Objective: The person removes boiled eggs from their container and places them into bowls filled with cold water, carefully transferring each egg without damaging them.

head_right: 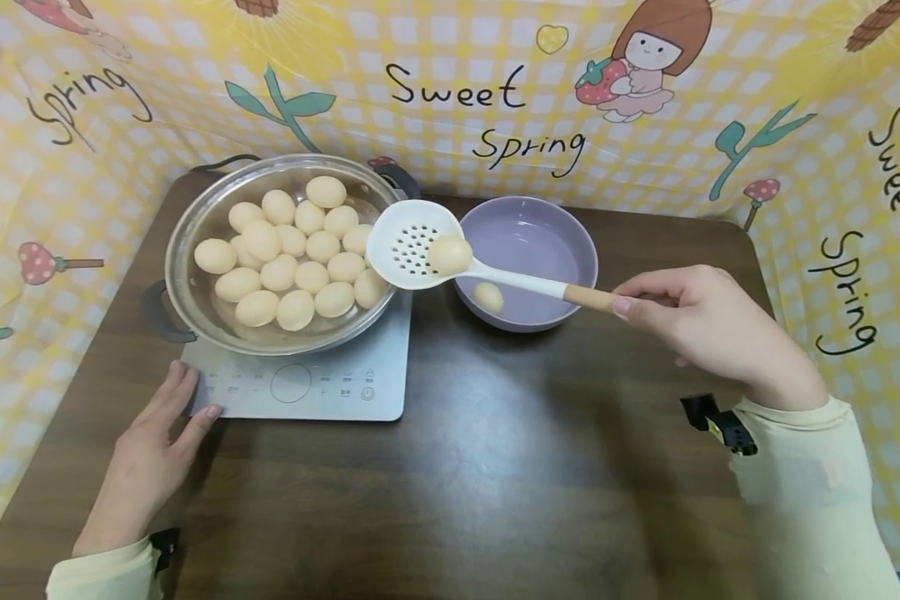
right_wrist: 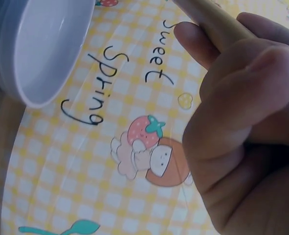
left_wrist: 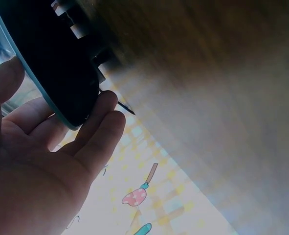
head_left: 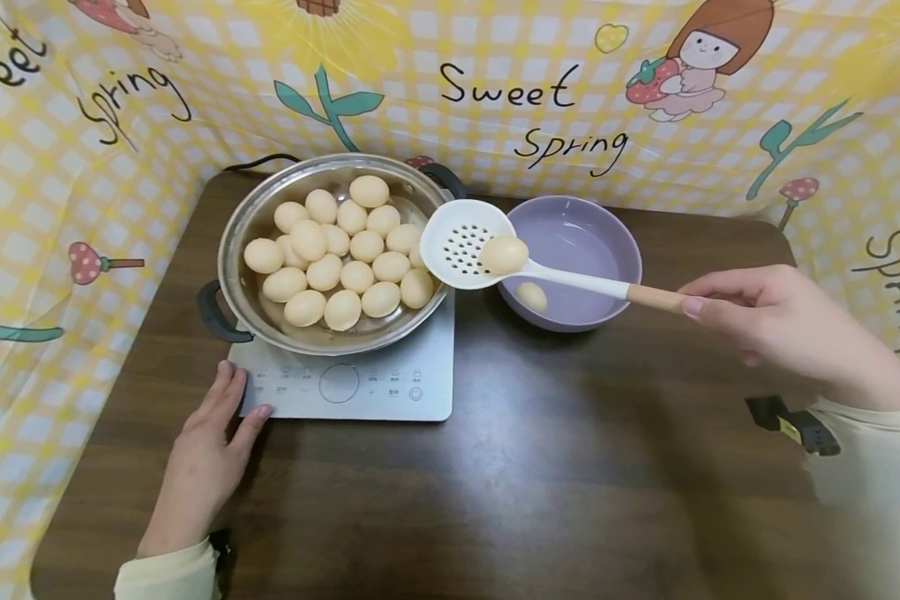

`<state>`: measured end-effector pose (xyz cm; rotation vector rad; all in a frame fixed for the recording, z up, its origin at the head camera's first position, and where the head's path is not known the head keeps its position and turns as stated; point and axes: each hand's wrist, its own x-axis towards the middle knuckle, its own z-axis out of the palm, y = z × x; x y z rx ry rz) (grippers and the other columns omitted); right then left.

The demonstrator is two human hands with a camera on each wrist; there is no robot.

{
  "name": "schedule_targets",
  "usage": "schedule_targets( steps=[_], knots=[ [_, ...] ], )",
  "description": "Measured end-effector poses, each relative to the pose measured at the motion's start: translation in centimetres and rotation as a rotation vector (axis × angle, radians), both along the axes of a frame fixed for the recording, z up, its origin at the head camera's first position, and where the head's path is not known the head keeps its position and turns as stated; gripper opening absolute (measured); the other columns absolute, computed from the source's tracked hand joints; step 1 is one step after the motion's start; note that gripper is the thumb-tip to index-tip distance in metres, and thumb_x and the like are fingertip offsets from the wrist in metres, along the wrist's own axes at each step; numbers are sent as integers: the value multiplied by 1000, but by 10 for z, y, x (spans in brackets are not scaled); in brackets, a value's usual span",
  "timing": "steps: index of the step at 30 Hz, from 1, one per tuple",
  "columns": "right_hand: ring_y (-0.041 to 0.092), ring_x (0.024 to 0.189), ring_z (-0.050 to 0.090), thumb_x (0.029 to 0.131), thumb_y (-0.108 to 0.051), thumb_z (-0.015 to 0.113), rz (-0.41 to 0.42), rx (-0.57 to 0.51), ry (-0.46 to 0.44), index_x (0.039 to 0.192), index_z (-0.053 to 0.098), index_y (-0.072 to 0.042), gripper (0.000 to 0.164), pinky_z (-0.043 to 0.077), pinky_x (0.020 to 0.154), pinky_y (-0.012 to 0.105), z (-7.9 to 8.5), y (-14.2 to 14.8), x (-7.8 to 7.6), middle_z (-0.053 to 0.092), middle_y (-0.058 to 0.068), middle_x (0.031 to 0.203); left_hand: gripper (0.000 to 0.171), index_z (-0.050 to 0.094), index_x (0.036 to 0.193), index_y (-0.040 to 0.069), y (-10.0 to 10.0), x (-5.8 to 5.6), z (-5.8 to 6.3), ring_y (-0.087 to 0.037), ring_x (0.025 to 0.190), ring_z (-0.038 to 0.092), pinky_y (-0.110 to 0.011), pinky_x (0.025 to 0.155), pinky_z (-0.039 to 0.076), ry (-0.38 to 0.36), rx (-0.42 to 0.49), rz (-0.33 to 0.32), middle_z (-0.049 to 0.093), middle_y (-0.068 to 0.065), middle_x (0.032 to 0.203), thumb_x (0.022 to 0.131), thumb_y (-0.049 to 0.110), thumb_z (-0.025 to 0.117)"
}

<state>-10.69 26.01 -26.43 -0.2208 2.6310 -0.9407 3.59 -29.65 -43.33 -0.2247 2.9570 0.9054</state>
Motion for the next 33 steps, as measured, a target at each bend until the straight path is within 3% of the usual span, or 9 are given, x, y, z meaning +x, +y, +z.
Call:
schedule_targets(
  steps=[7, 16, 23, 28, 33],
  knots=[
    [25, 48, 49, 102, -31, 65, -42, 20, -2, 117, 74, -10, 28, 43, 43, 33, -1, 15, 5, 47, 9, 56, 67, 25, 159, 2, 0, 0, -1, -49, 146, 20, -67, 112, 19, 0, -5, -1, 12, -14, 166, 107, 36, 51],
    [21, 48, 49, 104, -23, 60, -28, 31, 38, 118, 71, 1, 29, 44, 43, 30, -5, 37, 14, 47, 7, 55, 66, 24, 159, 3, 0, 2, -2, -53, 144, 22, -69, 111, 20, 13, 1, -4, 11, -14, 166, 107, 35, 51],
    [21, 48, 49, 105, -24, 58, -63, 79, 21, 124, 67, 5, 35, 43, 44, 30, -12, 53, 23, 46, 6, 54, 67, 23, 159, 2, 0, 2, 0, -51, 145, 20, -68, 112, 19, -1, -3, -7, 9, -13, 166, 108, 36, 50],
    [20, 48, 47, 105, -24, 57, -107, 64, 4, 124, 66, 6, 36, 46, 44, 30, -19, 61, 28, 44, 4, 56, 66, 25, 158, 1, 0, 2, 1, -53, 144, 21, -68, 112, 19, 10, -9, -18, 12, -15, 166, 107, 35, 51],
    [21, 45, 46, 105, -26, 57, -111, 41, 13, 122, 67, 4, 35, 41, 40, 32, -28, 65, 29, 45, 4, 56, 67, 25, 158, 1, -1, 2, 1, -51, 145, 21, -68, 112, 19, 6, -13, -22, 13, -15, 165, 107, 36, 52]
  ],
)
